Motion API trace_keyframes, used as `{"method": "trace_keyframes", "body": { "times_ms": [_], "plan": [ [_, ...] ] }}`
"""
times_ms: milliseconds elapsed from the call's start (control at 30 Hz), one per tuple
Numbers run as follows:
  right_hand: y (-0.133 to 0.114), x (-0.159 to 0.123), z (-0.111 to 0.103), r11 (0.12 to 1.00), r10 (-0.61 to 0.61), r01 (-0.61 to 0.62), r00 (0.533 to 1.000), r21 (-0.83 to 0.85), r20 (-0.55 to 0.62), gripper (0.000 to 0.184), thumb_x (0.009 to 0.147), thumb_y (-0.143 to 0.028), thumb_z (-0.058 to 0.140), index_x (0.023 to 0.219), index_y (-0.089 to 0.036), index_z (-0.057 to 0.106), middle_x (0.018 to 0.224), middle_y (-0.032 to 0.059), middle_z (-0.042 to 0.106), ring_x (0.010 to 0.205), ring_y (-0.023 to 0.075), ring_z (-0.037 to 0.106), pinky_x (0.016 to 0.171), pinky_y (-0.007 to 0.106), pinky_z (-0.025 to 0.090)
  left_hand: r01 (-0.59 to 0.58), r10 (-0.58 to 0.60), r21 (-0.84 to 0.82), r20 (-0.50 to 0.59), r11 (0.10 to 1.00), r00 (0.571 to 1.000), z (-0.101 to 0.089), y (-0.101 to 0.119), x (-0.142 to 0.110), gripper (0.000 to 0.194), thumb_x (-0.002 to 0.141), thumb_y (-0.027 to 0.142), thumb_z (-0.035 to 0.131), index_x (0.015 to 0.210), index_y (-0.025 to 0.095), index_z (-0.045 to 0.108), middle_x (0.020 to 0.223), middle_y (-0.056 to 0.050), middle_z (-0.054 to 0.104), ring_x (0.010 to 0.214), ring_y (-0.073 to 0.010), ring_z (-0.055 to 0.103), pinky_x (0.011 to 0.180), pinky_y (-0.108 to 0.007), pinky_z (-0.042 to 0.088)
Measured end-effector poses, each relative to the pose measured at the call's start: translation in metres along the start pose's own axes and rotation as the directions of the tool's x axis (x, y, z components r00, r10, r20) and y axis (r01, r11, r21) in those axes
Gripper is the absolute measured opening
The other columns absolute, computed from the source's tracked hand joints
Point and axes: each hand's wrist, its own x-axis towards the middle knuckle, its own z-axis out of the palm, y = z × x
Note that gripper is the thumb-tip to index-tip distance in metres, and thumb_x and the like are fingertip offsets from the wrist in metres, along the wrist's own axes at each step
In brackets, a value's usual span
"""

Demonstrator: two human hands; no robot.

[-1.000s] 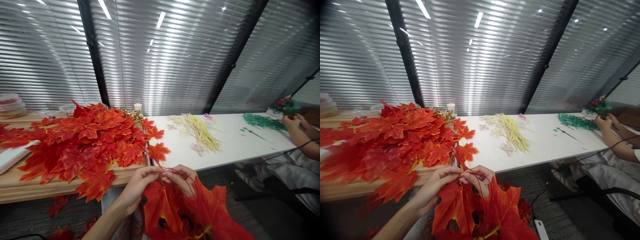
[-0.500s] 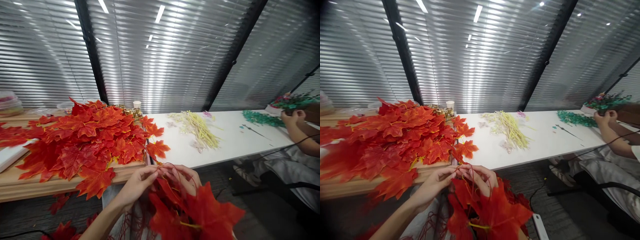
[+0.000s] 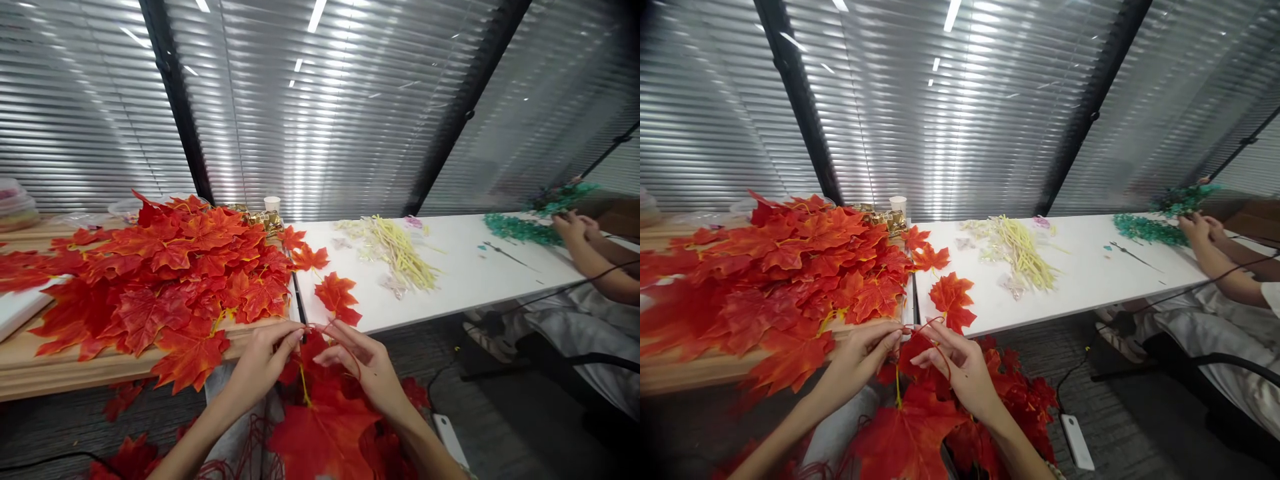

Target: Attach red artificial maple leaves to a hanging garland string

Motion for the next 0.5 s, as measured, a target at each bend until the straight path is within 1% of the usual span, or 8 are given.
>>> {"method": "trace_keyframes", "body": {
  "times_ms": [133,233,267,333,400,467,500],
  "plan": [
    [0.005,-0.003,-0.004,0.997,0.055,-0.055,0.998,0.049,-0.010,0.041,0.086,-0.043,0.064,0.124,-0.028,0.062,0.107,0.0119,0.071,0.064,0.0186,0.072,0.059,0.033,0.058,0.001,-0.003,0.032,0.057,1.000,0.998,0.001,0.000,0.000,0.027,0.092,0.028,0.048,0.083,0.019,0.072,0.069,-0.003,0.068,0.064,-0.0185,0.059,0.059,-0.024,0.042],
    [0.003,-0.004,-0.007,0.989,0.090,-0.089,0.996,0.117,-0.005,0.038,0.087,-0.047,0.060,0.119,-0.027,0.065,0.106,0.0127,0.071,0.062,0.0182,0.071,0.057,0.031,0.056,-0.002,-0.005,0.067,0.107,0.998,0.994,0.000,-0.002,-0.001,0.024,0.091,0.027,0.049,0.090,0.020,0.072,0.080,-0.004,0.072,0.073,-0.0202,0.063,0.068,-0.026,0.045],
    [0.001,-0.004,-0.008,0.984,0.101,-0.099,0.995,0.145,-0.003,0.038,0.087,-0.049,0.060,0.117,-0.027,0.066,0.105,0.0125,0.072,0.062,0.0182,0.071,0.056,0.030,0.055,0.001,-0.009,0.075,0.103,0.997,0.995,0.000,-0.003,-0.001,0.023,0.091,0.027,0.050,0.095,0.020,0.071,0.085,-0.005,0.073,0.077,-0.0207,0.063,0.072,-0.027,0.045],
    [-0.002,-0.004,-0.008,0.974,0.126,-0.122,0.992,0.192,-0.012,0.039,0.085,-0.052,0.061,0.114,-0.026,0.067,0.102,0.0124,0.073,0.060,0.0182,0.070,0.054,0.029,0.054,0.012,-0.016,0.079,0.053,0.997,0.998,-0.001,-0.006,-0.004,0.022,0.090,0.029,0.051,0.103,0.020,0.067,0.092,-0.006,0.071,0.081,-0.0209,0.062,0.074,-0.027,0.045],
    [-0.004,-0.004,-0.007,0.965,0.162,-0.152,0.986,0.213,-0.033,0.043,0.084,-0.055,0.061,0.113,-0.024,0.068,0.100,0.0134,0.073,0.058,0.0188,0.070,0.052,0.029,0.053,-0.023,0.022,0.062,0.013,0.998,1.000,-0.002,-0.008,-0.007,0.022,0.090,0.032,0.051,0.104,0.019,0.063,0.092,-0.007,0.067,0.078,-0.0199,0.060,0.070,-0.027,0.045],
    [-0.005,-0.005,-0.006,0.961,0.187,-0.172,0.981,0.218,-0.050,0.046,0.082,-0.057,0.062,0.112,-0.022,0.068,0.100,0.0142,0.073,0.056,0.0188,0.069,0.051,0.029,0.052,-0.087,0.086,0.039,0.039,0.995,0.996,-0.001,-0.009,-0.010,0.021,0.089,0.034,0.051,0.099,0.019,0.062,0.098,-0.008,0.062,0.080,-0.0199,0.058,0.070,-0.027,0.046],
    [-0.005,-0.006,-0.006,0.960,0.191,-0.174,0.980,0.220,-0.057,0.046,0.082,-0.057,0.062,0.112,-0.022,0.067,0.100,0.0141,0.073,0.056,0.0184,0.068,0.052,0.029,0.052,-0.115,0.113,0.031,0.070,0.993,0.991,0.001,-0.008,-0.011,0.020,0.088,0.035,0.052,0.096,0.019,0.062,0.104,-0.010,0.060,0.086,-0.0212,0.058,0.075,-0.029,0.046]
  ]
}}
